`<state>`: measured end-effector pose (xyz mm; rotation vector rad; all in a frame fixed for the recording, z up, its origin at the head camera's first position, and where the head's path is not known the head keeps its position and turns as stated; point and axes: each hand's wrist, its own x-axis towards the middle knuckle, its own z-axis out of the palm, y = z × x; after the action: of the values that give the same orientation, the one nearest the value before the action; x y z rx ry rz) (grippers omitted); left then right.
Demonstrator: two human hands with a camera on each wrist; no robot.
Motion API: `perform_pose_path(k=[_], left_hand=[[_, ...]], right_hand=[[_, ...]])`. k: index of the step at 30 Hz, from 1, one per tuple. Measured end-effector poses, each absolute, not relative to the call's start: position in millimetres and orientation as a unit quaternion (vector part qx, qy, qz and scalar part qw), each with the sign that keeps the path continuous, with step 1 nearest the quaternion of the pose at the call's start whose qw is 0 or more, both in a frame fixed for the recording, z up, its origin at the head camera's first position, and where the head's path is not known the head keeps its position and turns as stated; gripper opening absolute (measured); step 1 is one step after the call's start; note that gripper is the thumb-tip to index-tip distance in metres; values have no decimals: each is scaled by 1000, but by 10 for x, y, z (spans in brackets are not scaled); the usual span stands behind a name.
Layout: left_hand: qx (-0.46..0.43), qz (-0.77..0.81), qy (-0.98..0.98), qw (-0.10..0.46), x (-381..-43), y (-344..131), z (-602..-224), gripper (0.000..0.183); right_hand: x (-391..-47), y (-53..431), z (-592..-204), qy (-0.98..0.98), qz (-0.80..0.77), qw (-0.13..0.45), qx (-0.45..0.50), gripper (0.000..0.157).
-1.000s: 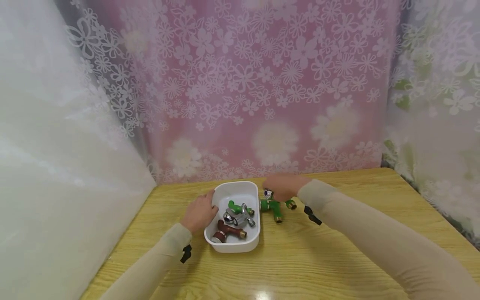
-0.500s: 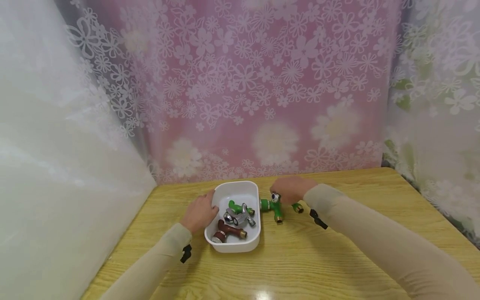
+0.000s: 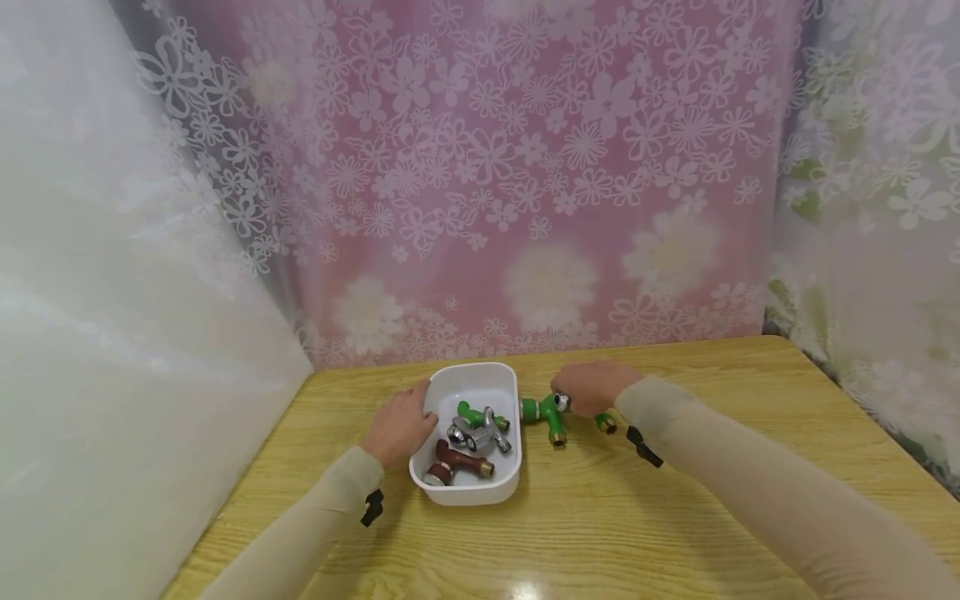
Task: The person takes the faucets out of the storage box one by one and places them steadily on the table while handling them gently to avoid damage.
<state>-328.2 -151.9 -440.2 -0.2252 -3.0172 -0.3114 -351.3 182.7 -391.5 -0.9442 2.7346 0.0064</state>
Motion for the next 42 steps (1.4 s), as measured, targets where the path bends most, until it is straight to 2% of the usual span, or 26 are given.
perform_pose_path(k=[13,21,28,36,42], left_hand=[[-77,-101,-990,55,-3295,-1523,-4420,60],[-74,-108,-990,53,-3273,-1510,-4418,59],[-75,-110,-989,58,-3275,-1504,-4424,58],[-74,-115,-989,56,-3287,-1509,-4434,60],[-74,-115,-989,62,-3287,-1517,-4452,59]], right_hand=[[-3477,1875,-3999,944,-5,102,-314,27],[-3490,1908,-4118,945,8,71,-318,15],[-3477,1922,-4150,945,5,53,-323,19],[-3523,2037,-4214,947,5,39,-318,34],[-3477,2111,-4219,945,14,27,-326,28]])
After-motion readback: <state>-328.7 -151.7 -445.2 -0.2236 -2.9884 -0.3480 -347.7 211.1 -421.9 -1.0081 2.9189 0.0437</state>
